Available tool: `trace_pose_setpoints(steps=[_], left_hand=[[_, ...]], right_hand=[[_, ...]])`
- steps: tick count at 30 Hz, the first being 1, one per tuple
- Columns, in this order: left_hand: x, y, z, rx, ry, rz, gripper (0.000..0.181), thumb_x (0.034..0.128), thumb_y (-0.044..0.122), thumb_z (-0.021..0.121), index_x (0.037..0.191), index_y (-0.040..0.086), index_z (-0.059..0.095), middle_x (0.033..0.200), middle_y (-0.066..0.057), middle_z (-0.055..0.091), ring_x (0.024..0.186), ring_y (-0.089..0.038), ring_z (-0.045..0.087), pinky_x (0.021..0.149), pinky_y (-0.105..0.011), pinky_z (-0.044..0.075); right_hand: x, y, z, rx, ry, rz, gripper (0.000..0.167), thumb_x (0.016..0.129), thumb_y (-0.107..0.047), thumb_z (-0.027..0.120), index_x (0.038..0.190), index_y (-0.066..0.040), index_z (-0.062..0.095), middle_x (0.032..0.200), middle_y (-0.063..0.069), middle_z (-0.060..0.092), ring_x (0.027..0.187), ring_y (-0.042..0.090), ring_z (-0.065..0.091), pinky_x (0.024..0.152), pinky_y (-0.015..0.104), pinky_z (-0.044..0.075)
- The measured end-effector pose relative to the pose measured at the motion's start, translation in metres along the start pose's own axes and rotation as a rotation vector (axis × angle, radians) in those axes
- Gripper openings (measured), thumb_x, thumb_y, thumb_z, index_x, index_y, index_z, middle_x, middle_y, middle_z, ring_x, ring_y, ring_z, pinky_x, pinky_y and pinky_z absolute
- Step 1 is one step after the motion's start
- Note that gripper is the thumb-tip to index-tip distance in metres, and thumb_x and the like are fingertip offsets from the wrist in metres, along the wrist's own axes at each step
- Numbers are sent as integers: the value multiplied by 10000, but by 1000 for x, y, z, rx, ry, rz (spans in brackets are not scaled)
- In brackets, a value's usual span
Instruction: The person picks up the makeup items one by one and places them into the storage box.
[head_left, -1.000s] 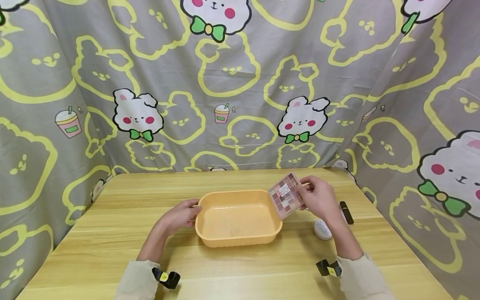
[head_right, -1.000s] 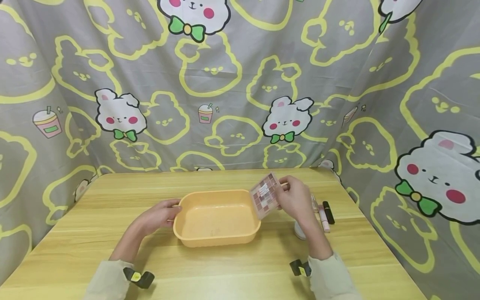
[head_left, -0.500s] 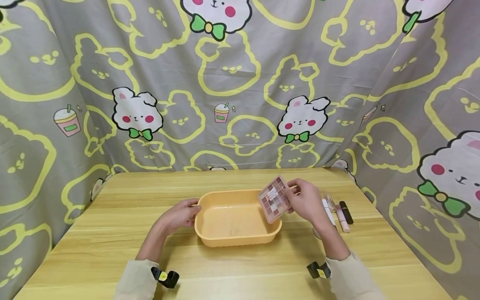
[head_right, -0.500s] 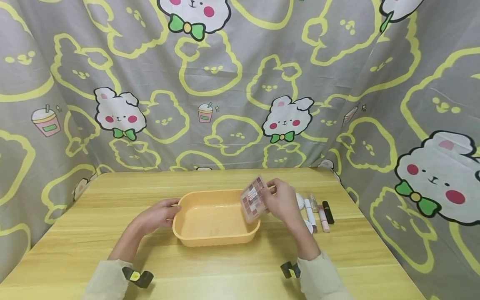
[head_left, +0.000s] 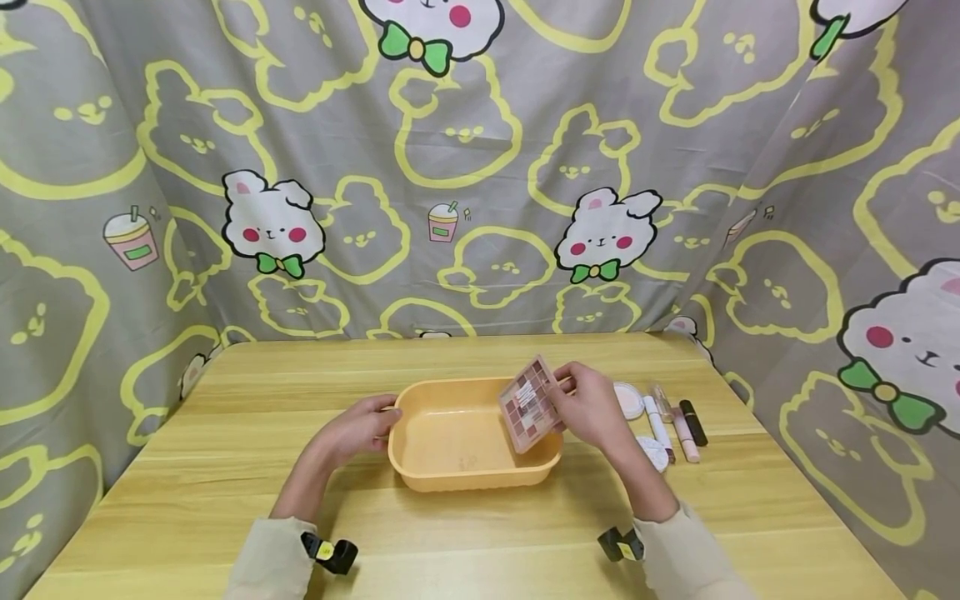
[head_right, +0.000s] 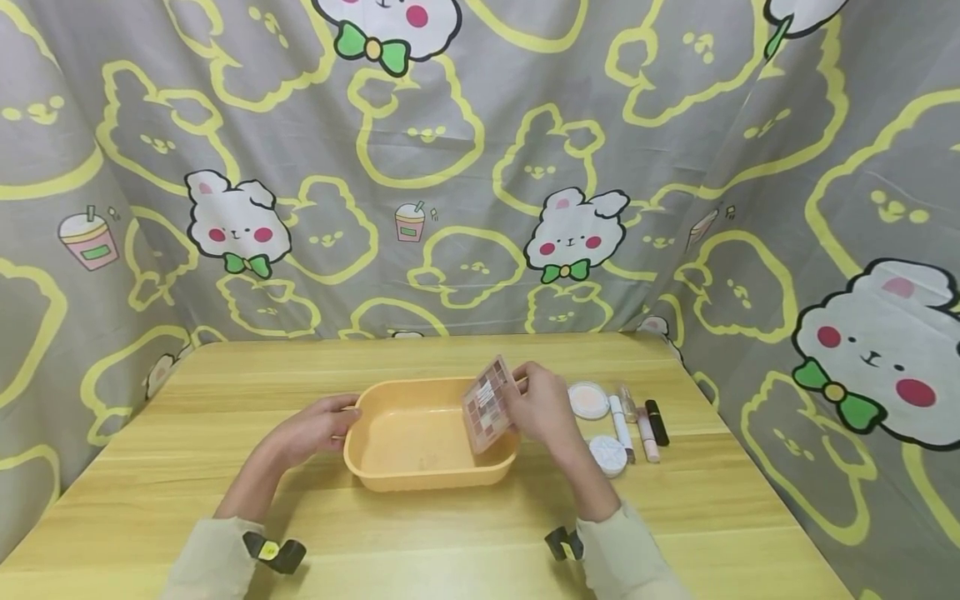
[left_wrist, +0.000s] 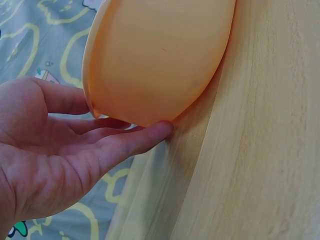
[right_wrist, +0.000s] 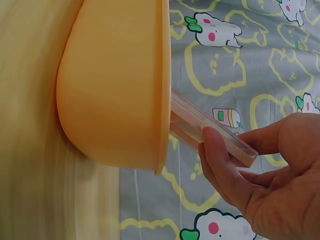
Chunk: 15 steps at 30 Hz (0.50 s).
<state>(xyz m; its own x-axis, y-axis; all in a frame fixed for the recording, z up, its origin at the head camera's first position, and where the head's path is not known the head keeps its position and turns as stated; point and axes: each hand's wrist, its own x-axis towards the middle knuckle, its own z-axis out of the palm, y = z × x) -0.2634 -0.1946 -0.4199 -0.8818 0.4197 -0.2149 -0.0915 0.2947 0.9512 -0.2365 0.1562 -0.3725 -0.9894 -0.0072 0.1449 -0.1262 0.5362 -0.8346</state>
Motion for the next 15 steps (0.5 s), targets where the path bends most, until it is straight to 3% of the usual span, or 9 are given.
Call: trace_pose_setpoints(steps=[15], left_hand=[[0, 0, 1, 6, 16, -10, 497, 1084, 166, 388, 1513, -82, 346, 1311, -271, 590, 1118, -284, 644, 869, -338, 575]], right_hand=[[-1, 0, 17, 9, -25, 9, 191, 942, -48, 601, 1094, 66, 612, 862, 171, 697, 526, 220, 679, 524, 426, 611]])
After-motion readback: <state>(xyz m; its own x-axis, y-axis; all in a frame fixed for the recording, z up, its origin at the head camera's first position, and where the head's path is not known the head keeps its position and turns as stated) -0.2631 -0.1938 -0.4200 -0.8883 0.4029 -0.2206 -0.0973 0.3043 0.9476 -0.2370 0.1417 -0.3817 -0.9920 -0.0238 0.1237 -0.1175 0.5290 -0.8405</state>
